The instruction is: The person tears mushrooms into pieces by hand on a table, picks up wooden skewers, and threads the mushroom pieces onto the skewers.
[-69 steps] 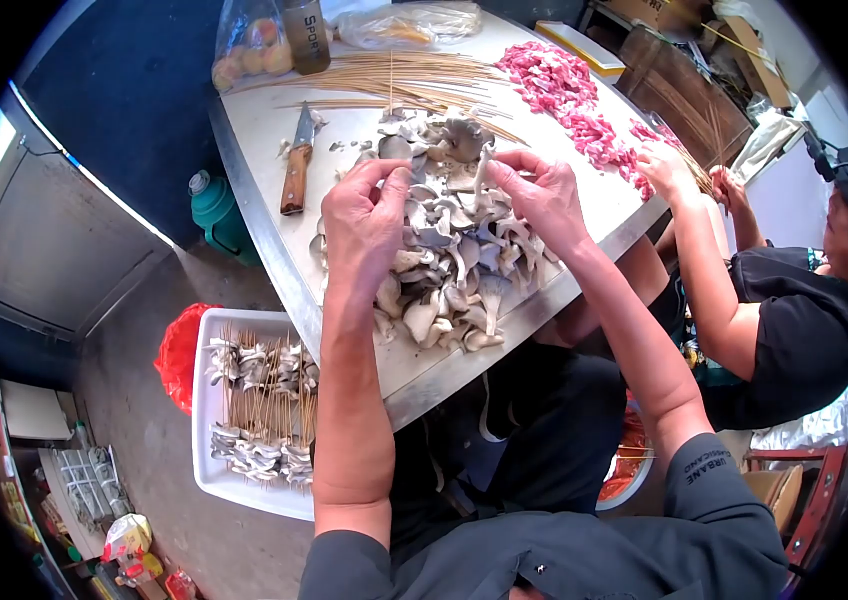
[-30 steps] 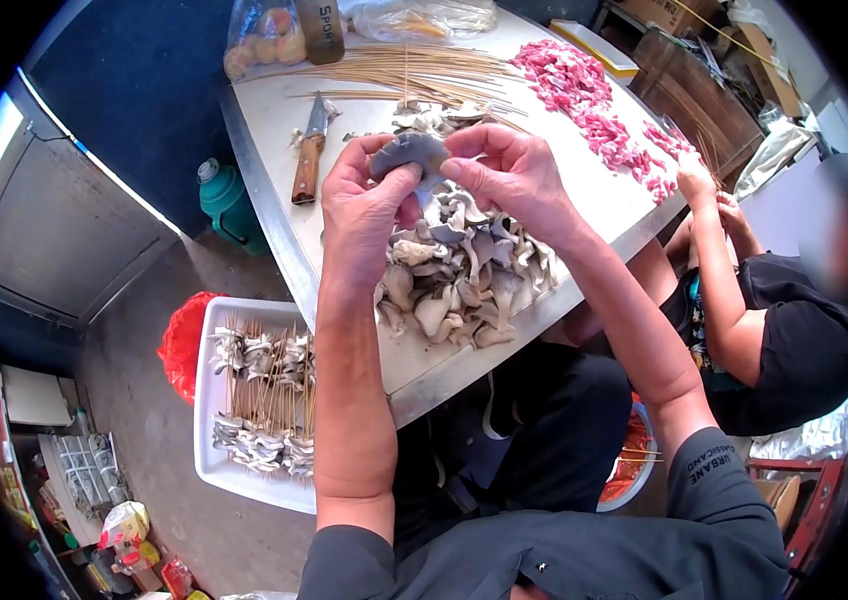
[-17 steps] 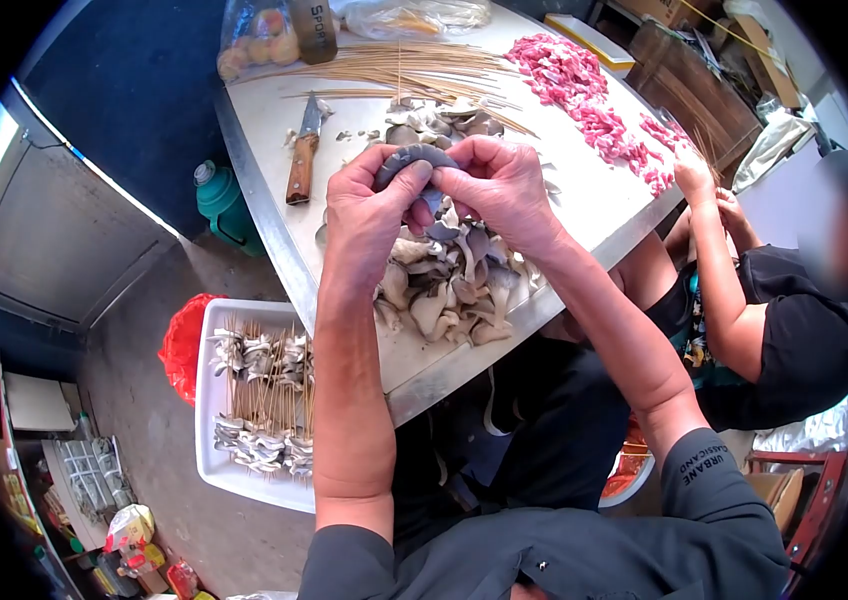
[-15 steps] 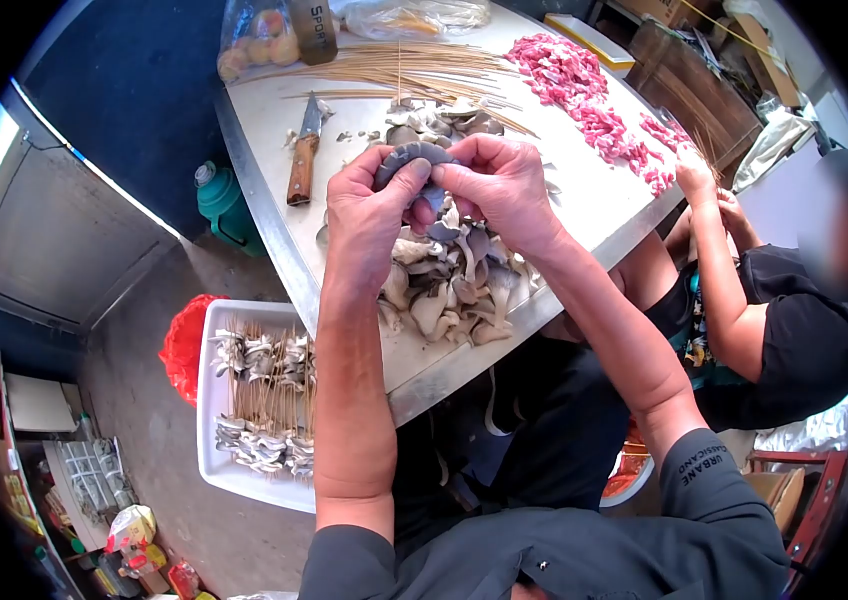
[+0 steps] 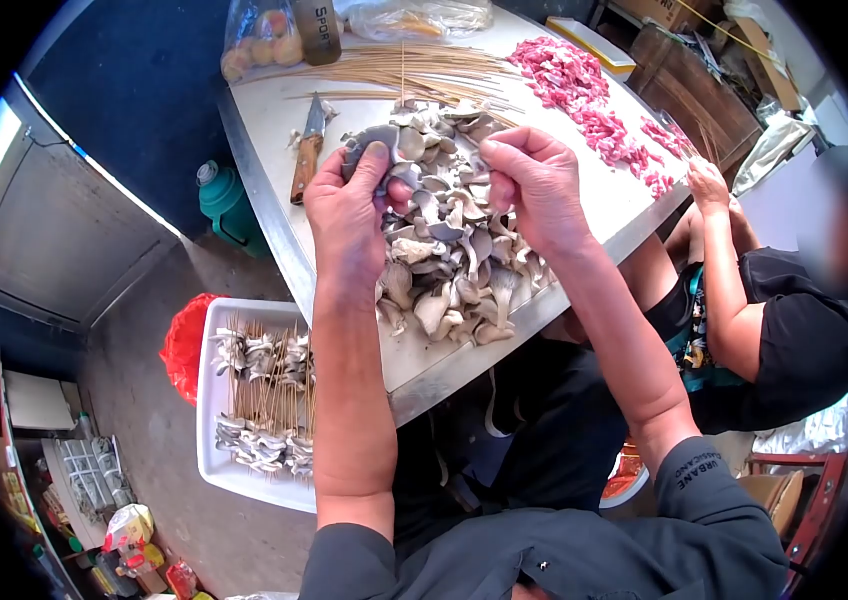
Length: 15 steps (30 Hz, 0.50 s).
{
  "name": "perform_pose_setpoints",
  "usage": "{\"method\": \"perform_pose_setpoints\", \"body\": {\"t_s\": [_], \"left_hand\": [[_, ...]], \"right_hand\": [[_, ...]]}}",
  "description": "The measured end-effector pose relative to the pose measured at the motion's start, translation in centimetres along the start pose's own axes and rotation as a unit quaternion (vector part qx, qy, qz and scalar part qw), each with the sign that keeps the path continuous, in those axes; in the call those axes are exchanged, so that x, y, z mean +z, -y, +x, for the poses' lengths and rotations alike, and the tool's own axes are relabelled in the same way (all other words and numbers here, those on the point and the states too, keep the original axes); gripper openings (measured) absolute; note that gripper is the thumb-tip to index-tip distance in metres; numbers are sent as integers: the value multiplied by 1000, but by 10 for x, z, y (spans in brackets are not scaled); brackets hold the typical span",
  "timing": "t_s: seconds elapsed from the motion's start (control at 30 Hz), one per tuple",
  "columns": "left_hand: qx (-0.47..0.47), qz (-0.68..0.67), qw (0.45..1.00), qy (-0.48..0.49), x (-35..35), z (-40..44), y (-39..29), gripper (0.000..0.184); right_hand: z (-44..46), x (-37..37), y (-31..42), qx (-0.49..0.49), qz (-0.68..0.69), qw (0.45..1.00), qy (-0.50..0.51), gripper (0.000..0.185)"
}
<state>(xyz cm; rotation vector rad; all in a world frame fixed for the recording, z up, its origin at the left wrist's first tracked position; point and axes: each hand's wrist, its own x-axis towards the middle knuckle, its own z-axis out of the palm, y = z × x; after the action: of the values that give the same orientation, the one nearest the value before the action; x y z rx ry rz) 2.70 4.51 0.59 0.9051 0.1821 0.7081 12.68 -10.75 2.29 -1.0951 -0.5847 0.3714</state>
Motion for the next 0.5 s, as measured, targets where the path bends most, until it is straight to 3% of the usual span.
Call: {"method": "perform_pose_setpoints", "body": {"t_s": [0.1, 0.2, 0.27, 0.5], "left_hand": [[-25, 21, 999, 30, 3, -2, 1, 13], [-37, 48, 997, 56, 6, -4, 3, 15], [-7, 139, 986, 87, 5, -5, 4, 16], [-41, 188, 967, 167, 3, -6, 2, 15]], "right_hand": [[-5, -10, -1, 20, -117, 993, -17, 9], [-9, -23, -10, 46, -206, 978, 1, 24], [-12, -24, -9, 47, -216, 975, 12, 27], [-14, -9, 0, 8, -209, 975, 80, 29]]}}
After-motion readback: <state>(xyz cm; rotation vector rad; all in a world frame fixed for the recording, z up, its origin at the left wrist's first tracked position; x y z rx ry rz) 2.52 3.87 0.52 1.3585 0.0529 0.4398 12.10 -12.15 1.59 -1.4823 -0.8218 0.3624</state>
